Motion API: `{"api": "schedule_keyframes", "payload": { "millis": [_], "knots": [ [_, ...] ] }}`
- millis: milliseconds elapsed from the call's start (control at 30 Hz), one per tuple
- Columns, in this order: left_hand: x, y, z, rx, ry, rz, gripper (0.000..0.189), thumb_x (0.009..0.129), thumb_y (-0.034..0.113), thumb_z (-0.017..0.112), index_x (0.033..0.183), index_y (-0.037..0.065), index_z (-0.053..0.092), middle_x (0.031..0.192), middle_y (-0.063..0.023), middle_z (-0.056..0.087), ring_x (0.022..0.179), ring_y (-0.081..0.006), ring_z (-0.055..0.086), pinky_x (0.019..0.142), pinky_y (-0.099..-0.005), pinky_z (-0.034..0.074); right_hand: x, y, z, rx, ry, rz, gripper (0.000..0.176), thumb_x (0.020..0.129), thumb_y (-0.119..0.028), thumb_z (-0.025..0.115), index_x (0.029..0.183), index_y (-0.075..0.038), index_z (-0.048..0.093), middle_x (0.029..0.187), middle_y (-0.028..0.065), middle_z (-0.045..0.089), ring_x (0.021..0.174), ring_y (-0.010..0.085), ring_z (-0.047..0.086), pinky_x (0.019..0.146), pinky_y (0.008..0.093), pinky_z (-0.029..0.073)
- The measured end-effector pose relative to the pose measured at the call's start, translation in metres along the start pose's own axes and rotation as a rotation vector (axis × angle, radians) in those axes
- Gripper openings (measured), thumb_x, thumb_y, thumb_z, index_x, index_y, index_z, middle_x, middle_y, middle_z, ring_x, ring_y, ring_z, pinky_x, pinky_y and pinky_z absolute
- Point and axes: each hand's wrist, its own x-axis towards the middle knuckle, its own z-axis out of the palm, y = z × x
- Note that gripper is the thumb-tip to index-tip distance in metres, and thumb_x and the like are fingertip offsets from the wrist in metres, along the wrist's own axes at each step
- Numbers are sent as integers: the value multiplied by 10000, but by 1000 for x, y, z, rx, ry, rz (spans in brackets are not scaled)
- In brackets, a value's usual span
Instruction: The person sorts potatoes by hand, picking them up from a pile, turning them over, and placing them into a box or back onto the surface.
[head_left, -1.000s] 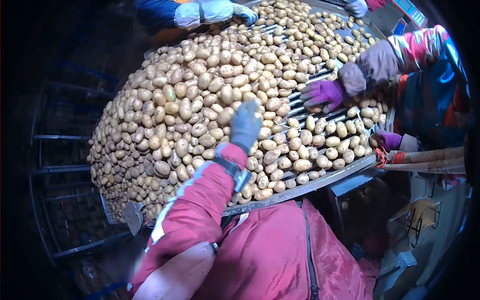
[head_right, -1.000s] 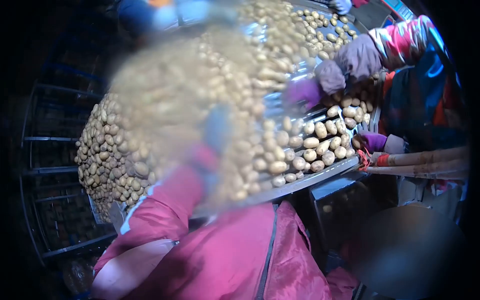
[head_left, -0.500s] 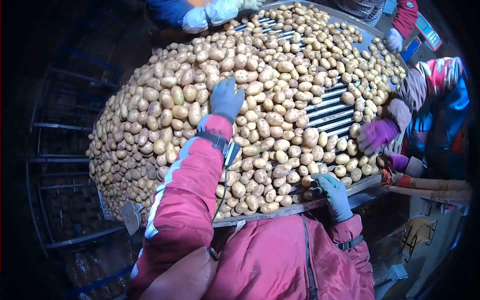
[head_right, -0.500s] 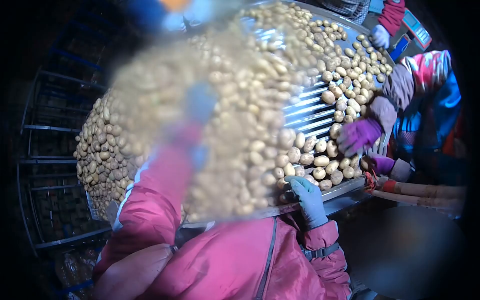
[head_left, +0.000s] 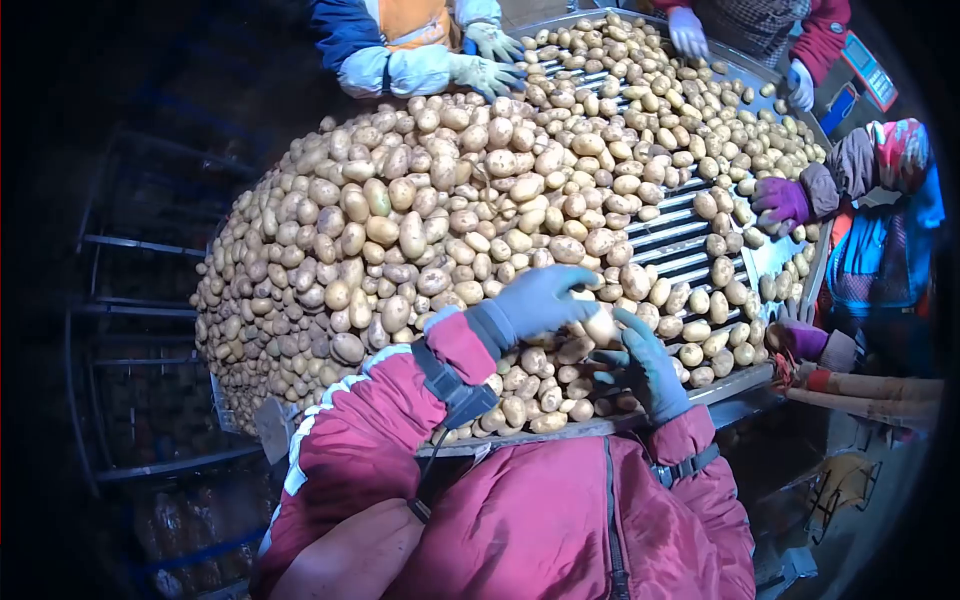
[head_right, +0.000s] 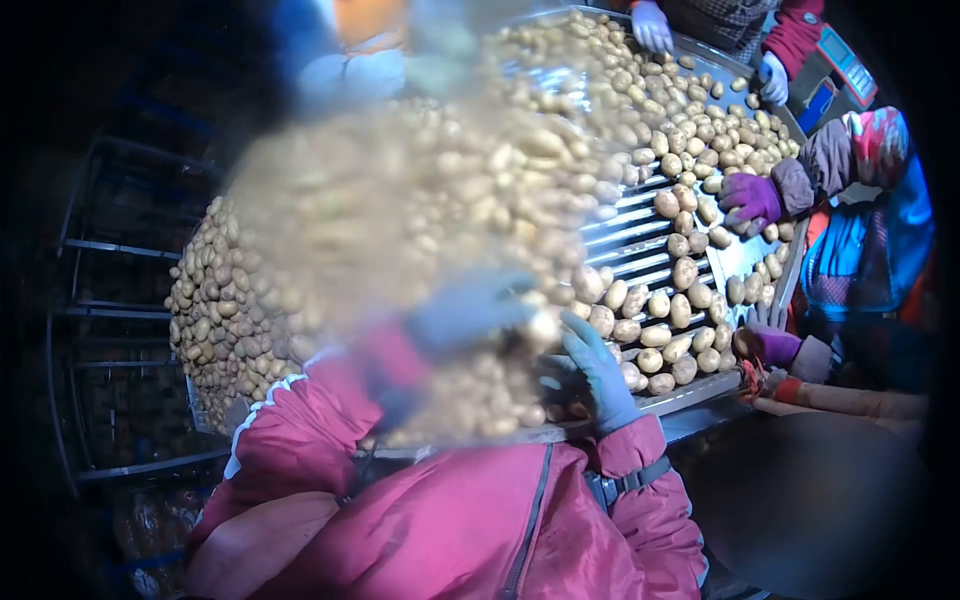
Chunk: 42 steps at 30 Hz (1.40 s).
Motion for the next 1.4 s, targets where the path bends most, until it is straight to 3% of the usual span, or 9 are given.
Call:
{"api": "schedule_keyframes", "payload": {
  "millis": [167,233,400,467,500,900,1133,1167,1400],
  "knots": [
    [66,-77,-81,497,463,195,535,854,369,778,1256,36,662,1191,-193,684,1061,-314,683,952,-425,534,17,10,-24,-483,-41,-27,273,1010,-260,594,1191,-74,679,1064,37,657,846,139,644,656,283,562],
    [95,-87,-122,727,575,210,522,853,347,749,1268,46,649,1227,-209,663,1117,-347,652,981,-452,514,11,15,-26,-934,-210,-561,263,1013,-247,563,1146,-60,692,942,28,663,753,129,637,630,269,551],
    [154,-130,-143,912,471,163,535,819,352,733,1283,101,645,1218,-211,654,1143,-369,627,983,-467,506,0,25,-29,-598,56,-118,447,795,-184,800,1196,-56,649,1000,97,691,909,268,690,802,351,556],
    [175,-160,-131,1050,401,202,548,800,362,731,1287,126,646,1204,-209,655,1141,-374,623,972,-470,509,9,40,-44,10,67,37,364,987,-300,622,1257,-55,627,1080,92,699,936,240,691,810,334,575],
    [184,-173,-120,943,356,146,553,785,376,733,1271,125,658,1188,-213,661,1134,-372,626,976,-470,507,17,53,-65,-657,-37,-293,470,1082,-427,439,1330,-56,588,1171,102,684,968,224,689,799,342,595],
    [-30,0,113,180,76,235,738,899,451,686,1494,85,448,1249,-217,616,1162,-402,594,996,-476,481,1,33,-38,269,9,183,504,994,-525,604,1301,-126,595,1121,56,686,946,189,692,769,423,598],
    [-50,-22,137,-124,-55,115,521,905,377,689,1323,74,622,1222,-181,654,1164,-367,608,1012,-468,482,-81,18,-105,121,249,-57,341,1009,-410,593,1008,-72,640,867,37,645,740,167,620,683,324,533],
    [-56,-24,134,-124,-39,103,521,905,377,689,1323,74,622,1222,-181,654,1164,-367,608,1012,-468,482,-92,6,-138,257,-295,12,330,1052,-388,497,1040,-87,631,861,24,631,753,160,603,749,288,513],
    [-119,-79,69,320,467,151,297,911,179,708,1174,42,687,1114,-157,698,1064,-319,667,905,-381,548,-153,-20,-212,-629,345,-200,344,1007,-145,596,1311,17,617,1195,86,638,1116,161,599,992,324,478]
  ]
}}
